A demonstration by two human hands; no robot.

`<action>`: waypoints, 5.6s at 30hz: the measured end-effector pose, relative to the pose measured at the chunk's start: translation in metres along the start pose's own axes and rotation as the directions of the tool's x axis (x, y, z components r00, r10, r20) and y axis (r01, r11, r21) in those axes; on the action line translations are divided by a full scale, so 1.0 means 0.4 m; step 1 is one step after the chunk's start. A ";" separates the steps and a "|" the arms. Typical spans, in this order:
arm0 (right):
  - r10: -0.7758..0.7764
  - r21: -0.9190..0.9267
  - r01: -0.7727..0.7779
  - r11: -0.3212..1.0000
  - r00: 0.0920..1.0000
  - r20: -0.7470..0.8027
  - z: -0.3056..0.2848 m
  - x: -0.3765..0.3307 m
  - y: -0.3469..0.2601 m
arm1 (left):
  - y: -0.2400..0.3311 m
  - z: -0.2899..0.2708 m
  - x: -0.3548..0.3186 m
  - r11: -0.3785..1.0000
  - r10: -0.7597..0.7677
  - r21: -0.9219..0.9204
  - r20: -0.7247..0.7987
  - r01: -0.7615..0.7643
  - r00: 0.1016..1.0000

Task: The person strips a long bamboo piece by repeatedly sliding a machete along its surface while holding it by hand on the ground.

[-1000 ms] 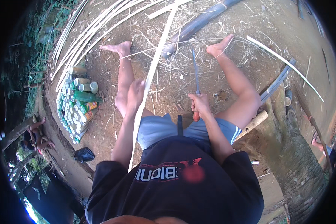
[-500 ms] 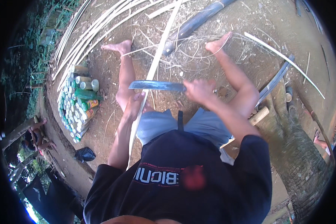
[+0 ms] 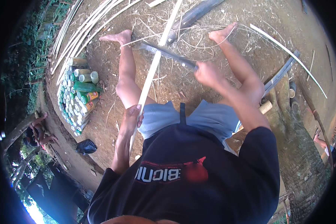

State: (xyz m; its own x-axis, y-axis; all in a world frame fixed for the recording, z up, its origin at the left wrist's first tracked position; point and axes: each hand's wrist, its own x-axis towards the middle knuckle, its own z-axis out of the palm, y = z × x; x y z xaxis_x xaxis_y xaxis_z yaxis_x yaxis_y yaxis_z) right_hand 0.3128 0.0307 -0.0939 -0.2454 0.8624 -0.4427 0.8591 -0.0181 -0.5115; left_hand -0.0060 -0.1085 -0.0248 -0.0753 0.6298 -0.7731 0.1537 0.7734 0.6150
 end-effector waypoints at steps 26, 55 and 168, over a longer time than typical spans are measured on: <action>0.292 -0.067 -0.297 0.952 0.954 -0.073 -0.134 0.310 0.176 | -0.099 -0.154 -0.251 0.982 -0.142 0.130 0.021 0.139 0.990; -0.243 -0.274 0.250 0.929 0.968 0.061 -0.010 0.244 0.056 | -0.114 -0.167 -0.289 0.976 -0.163 0.126 -0.111 0.176 0.980; -0.009 -0.371 0.060 0.927 0.990 0.139 -0.238 0.618 -0.102 | -0.259 -0.154 -0.369 0.964 -0.257 0.014 -0.234 0.267 0.938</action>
State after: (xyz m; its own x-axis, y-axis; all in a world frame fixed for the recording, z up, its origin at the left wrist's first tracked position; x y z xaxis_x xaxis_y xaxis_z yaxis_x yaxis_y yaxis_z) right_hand 0.2598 0.2926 -0.1125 -0.3129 0.7838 -0.5365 0.9480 0.2226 -0.2277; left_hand -0.0717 -0.2773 0.0352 -0.3404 0.4092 -0.8466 0.1421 0.9124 0.3838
